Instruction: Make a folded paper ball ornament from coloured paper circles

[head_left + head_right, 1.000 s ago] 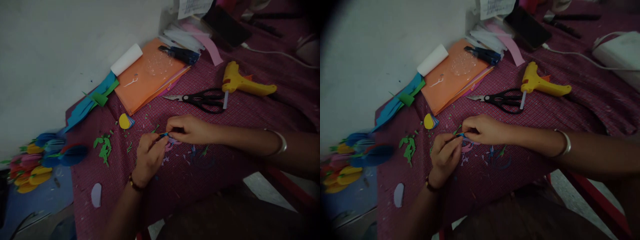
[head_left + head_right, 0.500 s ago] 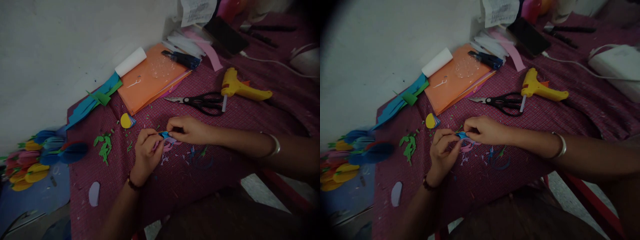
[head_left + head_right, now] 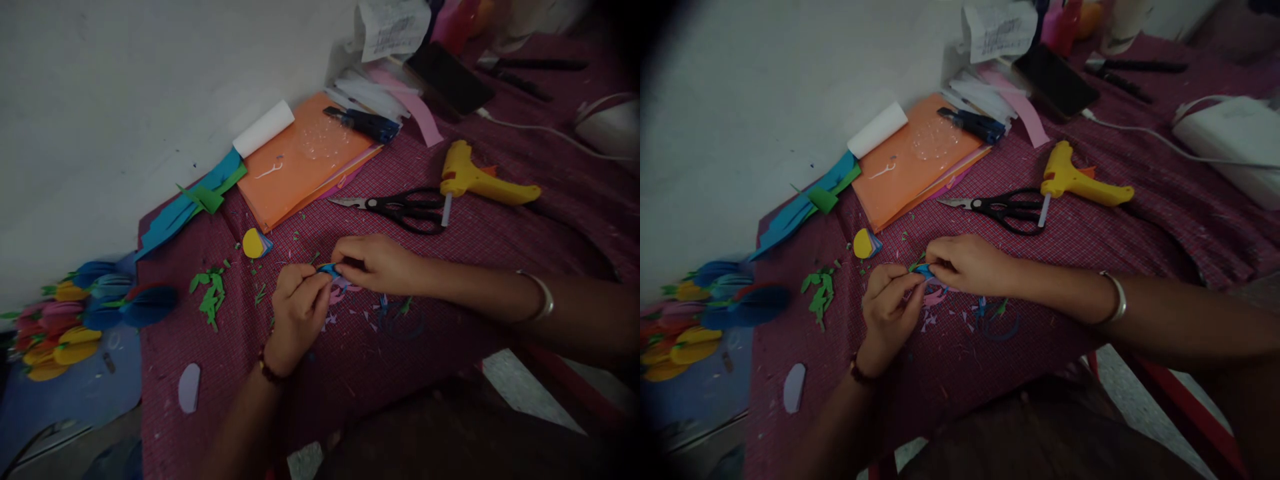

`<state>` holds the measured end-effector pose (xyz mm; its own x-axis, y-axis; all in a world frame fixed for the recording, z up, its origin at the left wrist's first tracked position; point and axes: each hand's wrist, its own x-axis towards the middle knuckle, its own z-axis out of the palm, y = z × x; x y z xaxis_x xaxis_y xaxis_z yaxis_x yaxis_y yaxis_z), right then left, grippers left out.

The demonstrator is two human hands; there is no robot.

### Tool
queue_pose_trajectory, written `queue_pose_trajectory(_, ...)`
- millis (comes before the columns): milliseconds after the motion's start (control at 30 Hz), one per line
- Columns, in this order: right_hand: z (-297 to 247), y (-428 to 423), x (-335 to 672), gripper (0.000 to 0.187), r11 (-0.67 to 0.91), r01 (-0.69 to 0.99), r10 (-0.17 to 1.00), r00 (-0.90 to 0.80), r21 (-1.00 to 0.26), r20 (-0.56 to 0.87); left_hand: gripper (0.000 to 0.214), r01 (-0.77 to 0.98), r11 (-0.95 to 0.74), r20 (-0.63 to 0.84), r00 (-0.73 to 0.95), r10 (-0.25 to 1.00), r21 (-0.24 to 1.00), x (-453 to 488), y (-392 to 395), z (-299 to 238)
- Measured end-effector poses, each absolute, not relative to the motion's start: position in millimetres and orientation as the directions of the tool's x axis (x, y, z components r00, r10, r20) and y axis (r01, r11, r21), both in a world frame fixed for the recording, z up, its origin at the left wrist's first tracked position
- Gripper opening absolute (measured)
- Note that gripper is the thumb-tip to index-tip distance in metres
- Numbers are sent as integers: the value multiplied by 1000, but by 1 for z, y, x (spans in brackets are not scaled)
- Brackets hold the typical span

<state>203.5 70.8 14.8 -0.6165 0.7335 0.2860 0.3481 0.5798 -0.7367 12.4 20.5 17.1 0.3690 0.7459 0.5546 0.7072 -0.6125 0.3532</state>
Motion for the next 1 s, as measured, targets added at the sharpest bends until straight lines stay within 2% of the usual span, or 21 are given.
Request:
queue_pose_trajectory(233, 16, 70, 204, 7, 540, 337, 756, -597, -771, 269, 9, 713, -614, 557, 374, 741, 338, 11, 18, 15)
queue_pose_trajectory(333, 18, 72, 207, 8, 499, 266, 734, -635, -825, 240, 9, 703, -620, 557, 378, 740, 347, 10, 18, 15)
queue_pose_trajectory(467, 15, 76, 210, 13, 352, 155, 718, -677, -923, 160, 12, 670, -641, 552, 394, 735, 375, 9, 20, 14)
queue_pose_trajectory(567, 12, 79, 212, 16, 302, 87, 701, -695, -949, 159, 13, 653, -642, 542, 396, 742, 402, 8, 20, 13)
queue_pose_trajectory(767, 12, 84, 215, 50, 410, 32, 629, -734, -912, 257, 15, 620, -652, 532, 408, 742, 435, 8, 19, 10)
queue_pose_trajectory(900, 10, 86, 215, 50, 521, 8, 561, -756, -854, 336, 14, 607, -648, 523, 403, 751, 461, 10, 20, 10)
queue_pose_trajectory(1000, 8, 86, 214, 42, 514, 7, 564, -756, -858, 332, 13, 611, -636, 514, 396, 761, 470, 11, 19, 10)
